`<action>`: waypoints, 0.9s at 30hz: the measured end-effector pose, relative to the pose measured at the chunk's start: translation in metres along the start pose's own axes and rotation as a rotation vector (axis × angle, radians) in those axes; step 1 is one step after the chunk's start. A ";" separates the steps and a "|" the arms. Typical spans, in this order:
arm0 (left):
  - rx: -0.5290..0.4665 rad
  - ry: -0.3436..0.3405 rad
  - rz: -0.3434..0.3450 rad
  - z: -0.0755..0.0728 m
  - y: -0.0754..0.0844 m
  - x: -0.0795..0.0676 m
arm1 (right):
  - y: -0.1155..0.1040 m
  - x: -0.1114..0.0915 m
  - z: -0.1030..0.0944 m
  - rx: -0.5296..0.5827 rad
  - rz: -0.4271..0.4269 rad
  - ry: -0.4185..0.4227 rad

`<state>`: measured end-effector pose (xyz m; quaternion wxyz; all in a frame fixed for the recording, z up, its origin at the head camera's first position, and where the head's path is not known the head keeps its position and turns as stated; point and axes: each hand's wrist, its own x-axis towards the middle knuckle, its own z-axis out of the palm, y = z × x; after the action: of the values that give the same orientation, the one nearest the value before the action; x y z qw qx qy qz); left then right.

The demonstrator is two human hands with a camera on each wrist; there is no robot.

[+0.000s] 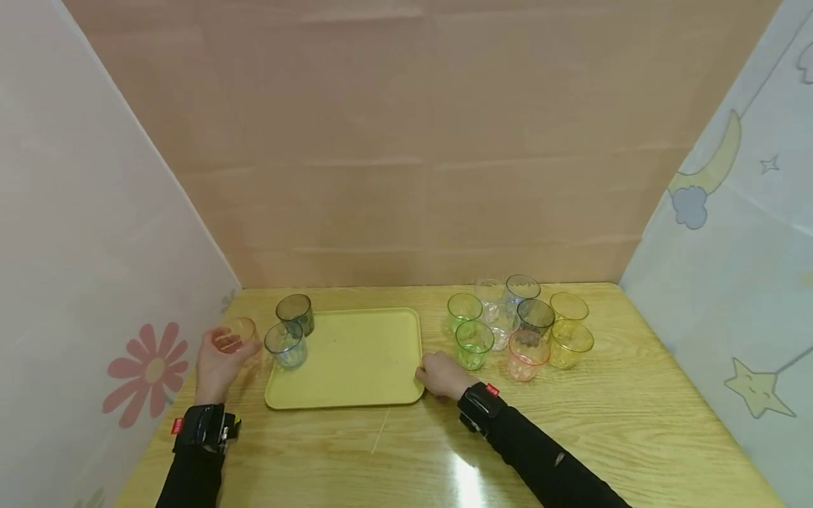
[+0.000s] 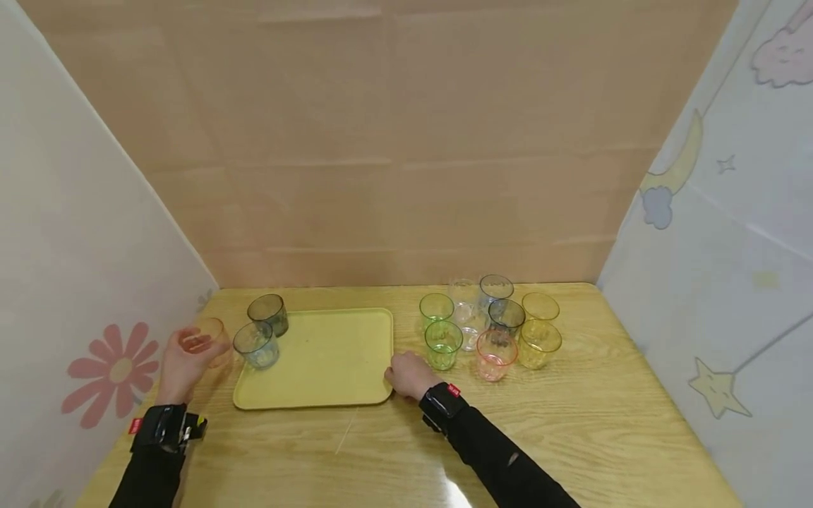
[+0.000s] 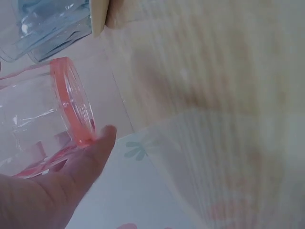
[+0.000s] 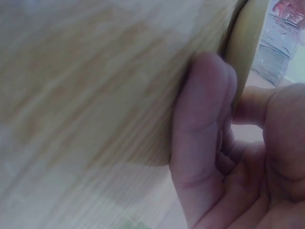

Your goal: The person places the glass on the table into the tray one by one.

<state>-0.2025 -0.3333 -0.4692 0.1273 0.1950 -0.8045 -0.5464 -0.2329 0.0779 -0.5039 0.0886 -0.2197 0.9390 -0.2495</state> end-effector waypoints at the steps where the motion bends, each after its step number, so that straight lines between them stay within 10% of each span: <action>1: 0.002 -0.005 0.001 0.000 0.000 -0.002 | 0.000 0.000 0.000 -0.004 -0.003 0.005; 8: 0.018 -0.070 0.005 -0.006 -0.004 -0.013 | 0.000 -0.001 -0.001 0.012 -0.006 0.001; 27: 0.031 -0.268 0.312 -0.017 -0.019 -0.027 | -0.001 -0.001 -0.003 0.035 0.003 -0.007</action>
<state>-0.1684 -0.3413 -0.4800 0.0992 -0.0044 -0.8429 -0.5289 -0.2326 0.0790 -0.5006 0.0961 -0.2175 0.9344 -0.2651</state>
